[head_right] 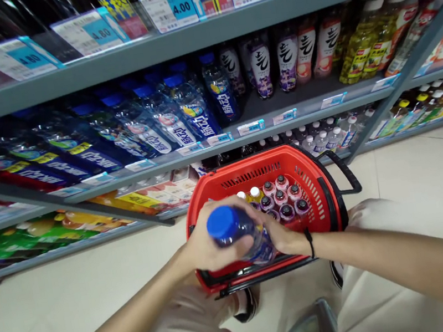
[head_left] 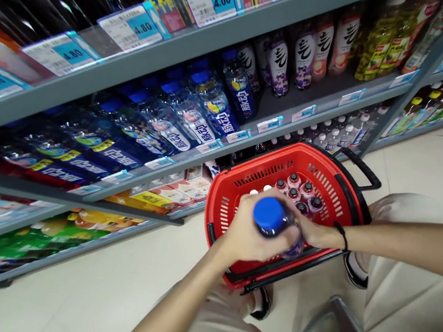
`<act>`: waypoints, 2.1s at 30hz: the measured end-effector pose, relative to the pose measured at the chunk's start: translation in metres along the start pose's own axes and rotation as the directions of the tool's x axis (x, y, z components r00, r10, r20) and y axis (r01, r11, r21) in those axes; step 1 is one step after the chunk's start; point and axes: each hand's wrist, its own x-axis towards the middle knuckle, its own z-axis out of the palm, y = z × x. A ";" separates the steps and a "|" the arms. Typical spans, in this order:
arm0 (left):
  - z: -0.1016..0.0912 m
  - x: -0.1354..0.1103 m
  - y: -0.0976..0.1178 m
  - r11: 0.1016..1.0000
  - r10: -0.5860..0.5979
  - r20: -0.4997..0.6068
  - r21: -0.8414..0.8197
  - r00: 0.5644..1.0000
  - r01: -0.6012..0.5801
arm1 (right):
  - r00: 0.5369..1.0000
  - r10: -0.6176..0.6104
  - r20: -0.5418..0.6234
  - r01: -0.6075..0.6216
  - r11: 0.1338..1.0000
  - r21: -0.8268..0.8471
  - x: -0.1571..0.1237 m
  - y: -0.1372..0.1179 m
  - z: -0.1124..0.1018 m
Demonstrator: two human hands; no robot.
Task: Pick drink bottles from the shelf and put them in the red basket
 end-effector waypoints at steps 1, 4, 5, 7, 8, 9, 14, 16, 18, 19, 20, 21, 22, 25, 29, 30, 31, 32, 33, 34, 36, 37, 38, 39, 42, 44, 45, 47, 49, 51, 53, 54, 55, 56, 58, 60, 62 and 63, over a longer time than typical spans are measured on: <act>-0.005 0.002 -0.004 0.996 -0.051 -0.026 -0.072 0.998 0.049 | 0.998 0.061 -0.001 -0.061 0.992 0.113 0.003 -0.002 0.006; -0.017 0.008 -0.021 0.947 -0.198 -0.119 -0.281 0.973 0.158 | 0.976 0.214 0.037 -0.216 0.931 0.293 0.007 -0.008 0.017; -0.020 0.010 -0.028 0.925 -0.241 -0.161 -0.337 0.957 0.176 | 0.969 0.245 0.042 -0.246 0.917 0.313 0.007 -0.009 0.019; -0.025 0.012 -0.041 0.870 -0.321 -0.230 -0.455 0.919 0.191 | 0.963 0.268 0.036 -0.264 0.904 0.336 0.006 -0.012 0.020; -0.027 0.014 -0.047 0.834 -0.362 -0.250 -0.516 0.898 0.193 | 0.963 0.269 0.034 -0.263 0.901 0.346 0.006 -0.013 0.020; -0.029 0.015 -0.052 0.794 -0.404 -0.258 -0.575 0.877 0.197 | 0.962 0.270 0.035 -0.264 0.895 0.360 0.005 -0.016 0.019; -0.043 0.022 -0.061 0.646 -0.528 -0.275 -0.744 0.804 0.170 | 0.972 0.210 0.110 -0.235 0.909 0.344 0.004 -0.038 0.019; -0.050 0.024 -0.062 0.635 -0.538 -0.305 -0.760 0.786 0.140 | 0.968 0.185 0.170 -0.220 0.950 0.221 0.002 -0.046 0.017; -0.055 0.025 -0.064 0.627 -0.552 -0.329 -0.770 0.766 0.121 | 0.956 0.186 0.225 -0.209 0.974 0.085 0.000 -0.050 0.015; -0.057 0.025 -0.065 0.622 -0.560 -0.337 -0.774 0.757 0.115 | 0.955 0.179 0.237 -0.193 0.981 0.034 -0.001 -0.050 0.014; -0.058 0.024 -0.067 0.617 -0.567 -0.340 -0.779 0.750 0.113 | 0.958 0.162 0.238 -0.168 0.986 0.002 -0.002 -0.050 0.013; -0.059 0.024 -0.068 0.612 -0.573 -0.340 -0.782 0.746 0.114 | 0.963 0.140 0.229 -0.141 0.990 -0.012 -0.002 -0.048 0.013; -0.060 0.024 -0.069 0.608 -0.577 -0.339 -0.785 0.743 0.114 | 0.969 0.118 0.217 -0.117 0.993 -0.019 -0.001 -0.046 0.013; -0.063 0.023 -0.070 0.605 -0.574 -0.340 -0.789 0.745 0.106 | 0.976 0.097 0.193 -0.092 0.995 -0.038 0.000 -0.038 0.014; -0.065 0.023 -0.066 0.615 -0.544 -0.357 -0.785 0.760 0.072 | 0.998 0.064 0.031 -0.053 0.964 -0.259 -0.001 -0.033 0.014; -0.065 0.023 -0.065 0.615 -0.539 -0.361 -0.786 0.761 0.062 | 0.999 0.038 -0.018 -0.042 0.943 -0.331 -0.002 -0.033 0.014; -0.065 0.023 -0.065 0.613 -0.538 -0.365 -0.788 0.760 0.056 | 0.999 0.015 -0.051 -0.034 0.922 -0.386 -0.002 -0.033 0.013; -0.065 0.023 -0.064 0.612 -0.540 -0.367 -0.789 0.758 0.054 | 0.998 -0.002 -0.067 -0.026 0.908 -0.419 -0.002 -0.033 0.013; -0.065 0.023 -0.064 0.612 -0.543 -0.367 -0.789 0.755 0.057 | 0.997 -0.015 -0.071 -0.017 0.903 -0.429 -0.002 -0.034 0.012; -0.065 0.023 -0.063 0.613 -0.548 -0.368 -0.788 0.752 0.061 | 0.997 -0.023 -0.070 -0.009 0.905 -0.426 -0.002 -0.034 0.011; -0.065 0.023 -0.063 0.613 -0.555 -0.366 -0.787 0.747 0.070 | 0.998 -0.026 -0.063 -0.002 0.915 -0.403 -0.002 -0.033 0.010; -0.065 0.023 -0.063 0.612 -0.556 -0.365 -0.787 0.747 0.071 | 0.998 -0.018 -0.060 -0.007 0.921 -0.389 -0.002 -0.033 0.009; -0.065 0.022 -0.063 0.612 -0.554 -0.364 -0.788 0.749 0.070 | 0.998 -0.006 -0.058 -0.016 0.926 -0.377 -0.001 -0.032 0.009; -0.065 0.022 -0.063 0.611 -0.551 -0.363 -0.789 0.751 0.067 | 0.998 0.009 -0.055 -0.029 0.931 -0.364 -0.001 -0.032 0.008; -0.066 0.022 -0.062 0.617 -0.543 -0.368 -0.785 0.755 0.061 | 0.998 0.060 -0.031 -0.065 0.969 -0.236 -0.001 -0.036 0.010; -0.065 0.022 -0.061 0.626 -0.543 -0.372 -0.777 0.753 0.068 | 0.996 0.093 -0.010 -0.093 0.990 -0.106 -0.001 -0.041 0.012; -0.064 0.022 -0.061 0.634 -0.544 -0.373 -0.770 0.752 0.076 | 0.994 0.110 -0.004 -0.110 0.993 -0.048 -0.002 -0.044 0.013; -0.063 0.022 -0.061 0.649 -0.543 -0.371 -0.754 0.753 0.096 | 0.990 0.142 0.006 -0.142 0.989 0.040 -0.002 -0.048 0.015; -0.061 0.022 -0.061 0.663 -0.540 -0.367 -0.740 0.757 0.114 | 0.985 0.174 0.013 -0.175 0.976 0.130 -0.002 -0.048 0.015; -0.060 0.022 -0.061 0.682 -0.531 -0.366 -0.719 0.764 0.130 | 0.983 0.181 0.018 -0.181 0.960 0.213 0.000 -0.044 0.013; -0.059 0.021 -0.062 0.713 -0.513 -0.371 -0.687 0.774 0.142 | 0.980 0.198 0.027 -0.198 0.943 0.267 0.001 -0.040 0.011; -0.059 0.021 -0.061 0.728 -0.503 -0.375 -0.669 0.779 0.148 | 0.975 0.216 0.047 -0.221 0.933 0.283 0.001 -0.039 0.011; -0.059 0.021 -0.061 0.742 -0.493 -0.375 -0.653 0.785 0.154 | 0.968 0.241 0.076 -0.253 0.922 0.294 0.001 -0.039 0.010; -0.058 0.021 -0.061 0.751 -0.486 -0.372 -0.640 0.791 0.160 | 0.958 0.266 0.111 -0.287 0.910 0.300 0.000 -0.040 0.010; -0.057 0.021 -0.060 0.764 -0.479 -0.363 -0.621 0.800 0.175 | 0.940 0.287 0.185 -0.333 0.891 0.308 -0.001 -0.044 0.009; -0.055 0.021 -0.062 0.783 -0.466 -0.367 -0.594 0.806 0.182 | 0.934 0.275 0.230 -0.340 0.882 0.327 -0.003 -0.047 0.008; -0.054 0.019 -0.066 0.813 -0.443 -0.387 -0.553 0.808 0.181 | 0.928 0.275 0.252 -0.352 0.866 0.354 -0.003 -0.049 0.007; -0.054 0.019 -0.069 0.828 -0.435 -0.409 -0.532 0.802 0.178 | 0.926 0.281 0.251 -0.360 0.858 0.367 -0.003 -0.049 0.007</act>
